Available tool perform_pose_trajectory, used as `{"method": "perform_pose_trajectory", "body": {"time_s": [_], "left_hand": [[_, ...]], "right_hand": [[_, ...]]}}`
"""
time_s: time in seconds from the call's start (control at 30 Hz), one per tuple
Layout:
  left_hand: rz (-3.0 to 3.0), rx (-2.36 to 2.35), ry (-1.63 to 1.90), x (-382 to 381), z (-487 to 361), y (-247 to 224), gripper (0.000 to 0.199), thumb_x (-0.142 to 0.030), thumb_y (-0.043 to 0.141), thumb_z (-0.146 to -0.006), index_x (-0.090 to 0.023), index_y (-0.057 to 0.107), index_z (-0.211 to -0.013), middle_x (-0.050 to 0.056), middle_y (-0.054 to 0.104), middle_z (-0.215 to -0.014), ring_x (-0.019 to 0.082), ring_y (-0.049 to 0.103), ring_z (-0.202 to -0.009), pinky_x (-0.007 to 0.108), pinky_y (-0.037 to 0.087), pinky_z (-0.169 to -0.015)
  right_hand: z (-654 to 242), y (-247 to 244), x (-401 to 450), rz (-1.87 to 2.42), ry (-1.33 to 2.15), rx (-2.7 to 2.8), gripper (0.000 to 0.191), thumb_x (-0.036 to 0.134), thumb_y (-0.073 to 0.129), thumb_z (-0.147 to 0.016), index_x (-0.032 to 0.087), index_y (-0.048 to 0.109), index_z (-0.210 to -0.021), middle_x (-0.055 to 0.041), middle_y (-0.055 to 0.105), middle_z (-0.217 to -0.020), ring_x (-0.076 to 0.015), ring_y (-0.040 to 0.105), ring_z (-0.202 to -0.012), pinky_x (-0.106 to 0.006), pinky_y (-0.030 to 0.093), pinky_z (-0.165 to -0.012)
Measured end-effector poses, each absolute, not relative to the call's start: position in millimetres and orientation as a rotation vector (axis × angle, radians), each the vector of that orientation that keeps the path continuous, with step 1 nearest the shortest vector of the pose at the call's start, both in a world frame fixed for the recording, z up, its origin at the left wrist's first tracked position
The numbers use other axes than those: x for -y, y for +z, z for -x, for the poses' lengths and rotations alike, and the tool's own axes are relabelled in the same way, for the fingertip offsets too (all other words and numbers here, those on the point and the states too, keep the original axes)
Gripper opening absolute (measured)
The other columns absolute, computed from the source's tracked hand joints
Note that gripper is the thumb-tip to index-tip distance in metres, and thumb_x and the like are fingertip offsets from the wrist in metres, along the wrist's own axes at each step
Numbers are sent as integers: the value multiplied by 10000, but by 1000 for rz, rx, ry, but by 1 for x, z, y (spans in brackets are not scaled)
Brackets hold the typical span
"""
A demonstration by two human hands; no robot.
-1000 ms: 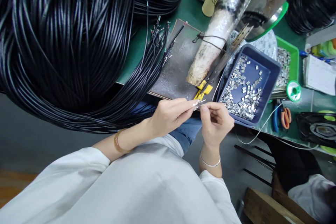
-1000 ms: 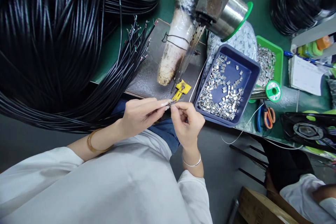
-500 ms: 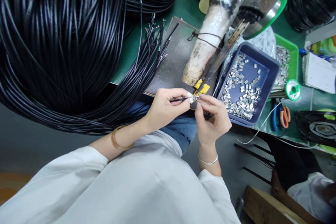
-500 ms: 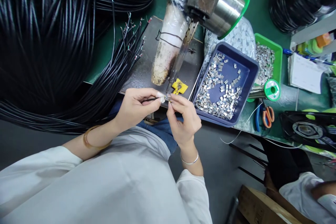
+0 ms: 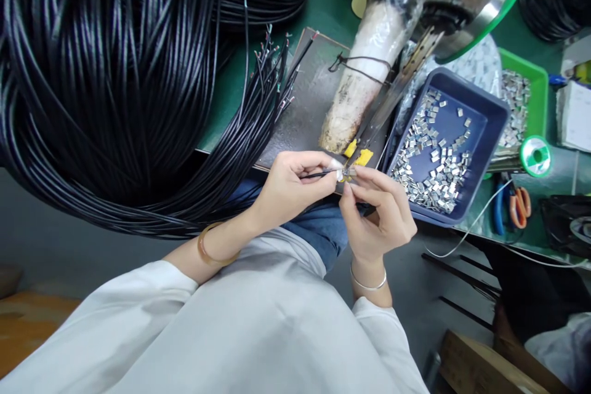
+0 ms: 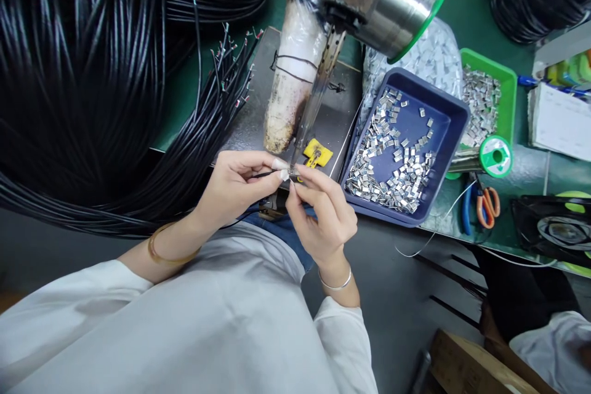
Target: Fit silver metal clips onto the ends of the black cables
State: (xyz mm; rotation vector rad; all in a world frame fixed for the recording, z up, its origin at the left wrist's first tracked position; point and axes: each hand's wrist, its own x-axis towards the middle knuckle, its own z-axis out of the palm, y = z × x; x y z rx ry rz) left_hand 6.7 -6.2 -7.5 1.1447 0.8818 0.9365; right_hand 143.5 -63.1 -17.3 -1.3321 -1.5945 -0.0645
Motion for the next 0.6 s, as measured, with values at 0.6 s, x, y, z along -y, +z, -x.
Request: {"method": "perform_pose_trajectory", "body": {"time_s": [0.6], "left_hand": [[-1876,-949,1248,-1,29,-16,118,-234,730,-816,-181,753,-918,40,731,-870,139,646,-765,247,488,-612]], "right_hand": [[-159,-13,62,1127,-64,1191,98,149,639,-891,194,595,-966,49,712,-736,-132,728,-622,-258,615,-500]]}}
